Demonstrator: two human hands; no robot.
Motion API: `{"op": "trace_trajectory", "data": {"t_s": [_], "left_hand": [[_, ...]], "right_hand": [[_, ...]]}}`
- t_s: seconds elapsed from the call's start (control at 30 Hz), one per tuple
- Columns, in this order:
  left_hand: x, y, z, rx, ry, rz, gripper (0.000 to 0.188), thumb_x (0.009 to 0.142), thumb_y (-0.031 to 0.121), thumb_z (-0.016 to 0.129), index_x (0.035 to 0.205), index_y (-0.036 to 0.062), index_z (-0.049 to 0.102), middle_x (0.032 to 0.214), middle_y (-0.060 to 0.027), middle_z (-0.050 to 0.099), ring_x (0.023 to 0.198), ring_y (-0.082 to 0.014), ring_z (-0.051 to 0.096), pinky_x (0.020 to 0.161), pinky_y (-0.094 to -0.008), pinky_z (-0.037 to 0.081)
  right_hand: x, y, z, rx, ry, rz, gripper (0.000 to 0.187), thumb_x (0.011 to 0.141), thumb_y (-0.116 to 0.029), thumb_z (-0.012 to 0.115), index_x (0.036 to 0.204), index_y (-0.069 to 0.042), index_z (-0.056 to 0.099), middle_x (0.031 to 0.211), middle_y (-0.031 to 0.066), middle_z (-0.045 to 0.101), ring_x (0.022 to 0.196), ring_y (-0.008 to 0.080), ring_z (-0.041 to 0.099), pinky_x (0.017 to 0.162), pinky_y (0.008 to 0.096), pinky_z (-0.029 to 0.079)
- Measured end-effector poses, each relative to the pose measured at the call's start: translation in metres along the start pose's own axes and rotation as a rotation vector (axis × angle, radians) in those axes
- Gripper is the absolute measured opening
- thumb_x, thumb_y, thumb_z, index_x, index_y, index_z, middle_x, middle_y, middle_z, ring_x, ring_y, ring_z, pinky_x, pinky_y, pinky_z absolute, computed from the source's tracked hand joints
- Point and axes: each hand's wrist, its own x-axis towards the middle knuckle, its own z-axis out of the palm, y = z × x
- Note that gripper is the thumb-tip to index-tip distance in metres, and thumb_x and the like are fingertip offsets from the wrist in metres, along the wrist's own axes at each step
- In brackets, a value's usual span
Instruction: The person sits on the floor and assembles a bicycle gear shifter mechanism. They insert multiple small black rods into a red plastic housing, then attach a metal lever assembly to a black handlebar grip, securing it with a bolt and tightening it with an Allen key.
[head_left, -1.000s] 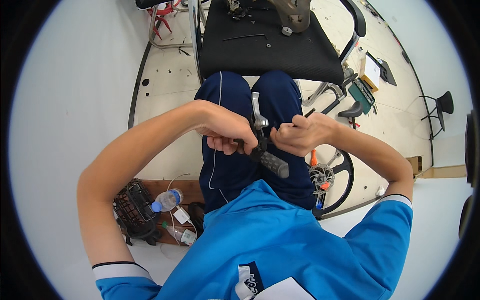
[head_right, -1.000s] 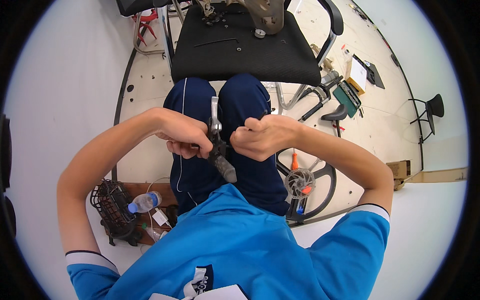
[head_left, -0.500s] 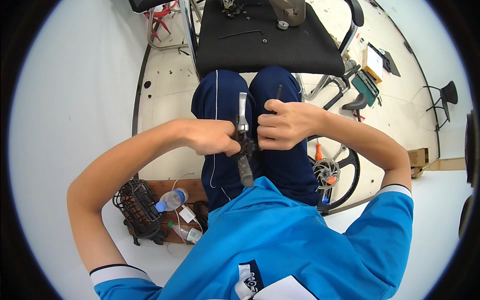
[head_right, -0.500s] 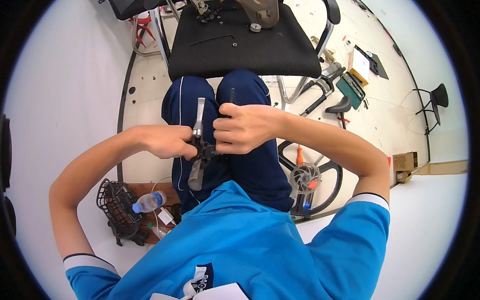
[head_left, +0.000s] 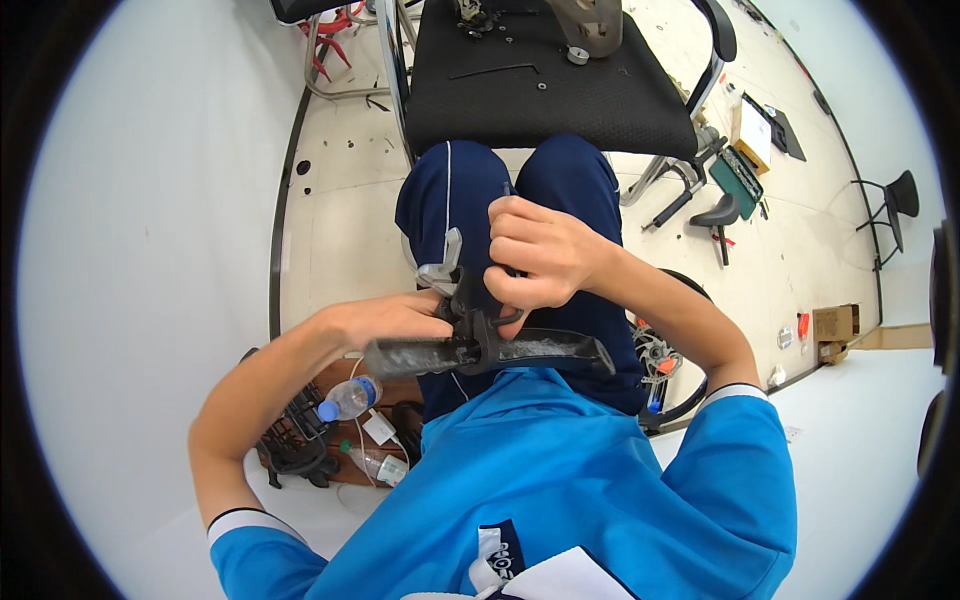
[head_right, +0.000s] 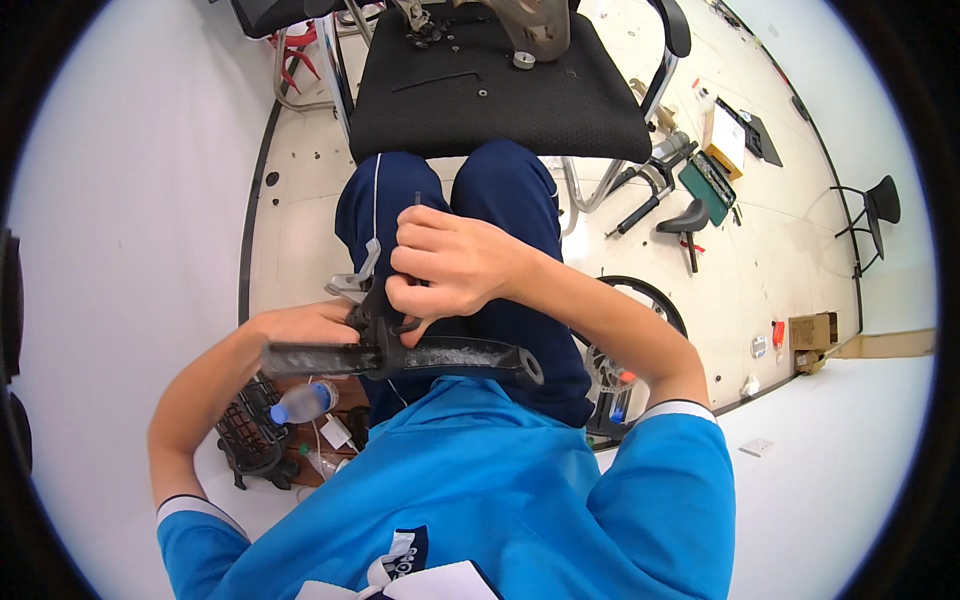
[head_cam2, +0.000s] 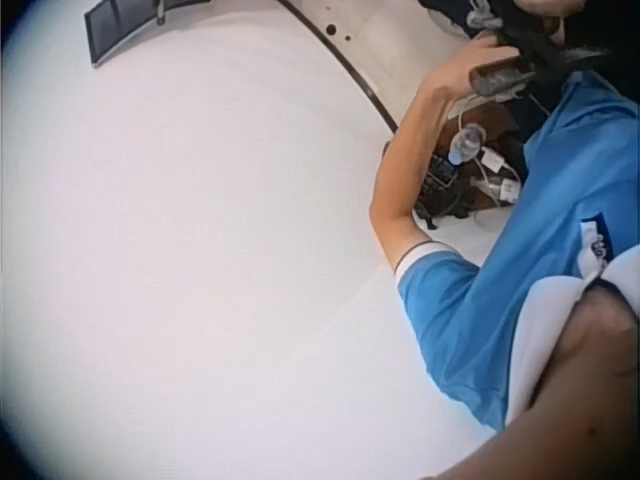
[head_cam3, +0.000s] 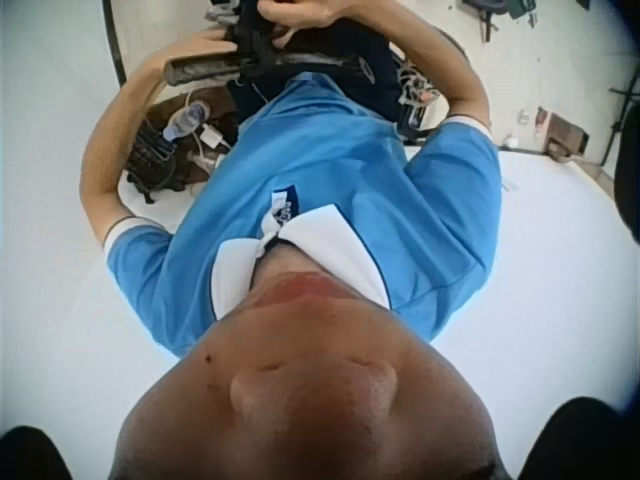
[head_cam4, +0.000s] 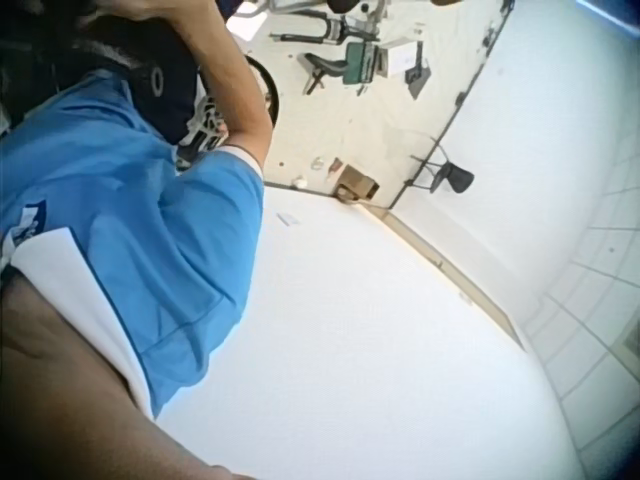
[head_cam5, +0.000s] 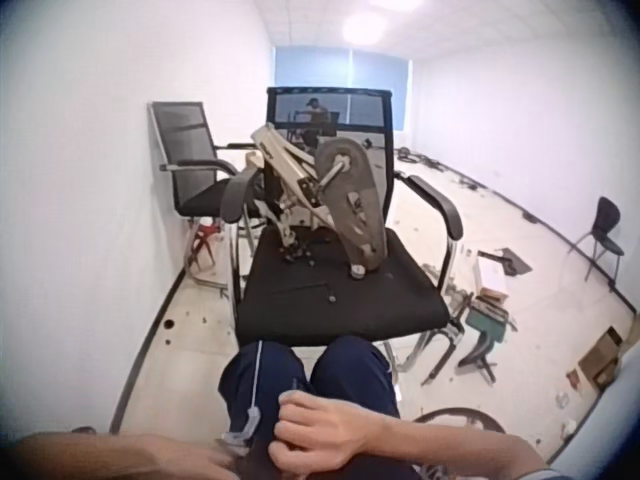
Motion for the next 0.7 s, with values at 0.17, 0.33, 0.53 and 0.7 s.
{"op": "trace_trajectory", "data": {"t_s": [0.17,0.33,0.53,0.7], "left_hand": [[-0.003,0.006,0.0,-0.541,-0.047,0.462,0.033,0.079,0.021,0.059,0.104,-0.0008,0.061,0.089,-0.0124,0.062,0.074,-0.0234,0.06,0.069,-0.0358,0.05],[0.027,0.034,0.026,-0.766,0.274,0.734,0.045,0.093,0.033,0.055,0.123,0.0,0.048,0.106,-0.0158,0.062,0.094,-0.0276,0.068,0.082,-0.0389,0.054],[0.065,0.056,0.025,-0.644,0.469,0.773,0.047,0.103,0.049,0.039,0.125,0.0085,0.047,0.084,-0.0085,0.061,0.06,-0.0142,0.057,0.053,-0.0261,0.046],[0.084,0.066,0.032,-0.499,0.728,0.874,0.05,0.091,0.046,0.068,0.1,0.0063,0.038,0.062,0.0029,0.046,0.047,-0.001,0.039,0.041,-0.0178,0.03]], "right_hand": [[-0.005,-0.001,-0.011,-0.021,-0.047,0.224,0.042,0.081,-0.044,0.068,0.075,-0.005,0.051,0.07,0.0055,0.038,0.065,0.024,0.048,0.063,0.0347,0.043],[-0.021,0.007,-0.011,-0.179,-0.068,0.329,0.03,0.076,-0.029,0.074,0.075,-0.008,0.054,0.069,0.0044,0.041,0.064,0.0221,0.049,0.059,0.0329,0.04],[-0.025,0.008,-0.017,-0.197,-0.094,0.421,0.027,0.081,-0.023,0.072,0.075,-0.003,0.054,0.074,0.0087,0.05,0.067,0.0269,0.053,0.06,0.0368,0.044],[-0.021,0.015,-0.022,-0.239,-0.062,0.432,0.028,0.084,-0.025,0.07,0.075,-0.004,0.053,0.071,0.0081,0.047,0.065,0.0269,0.051,0.06,0.0366,0.043]]}}
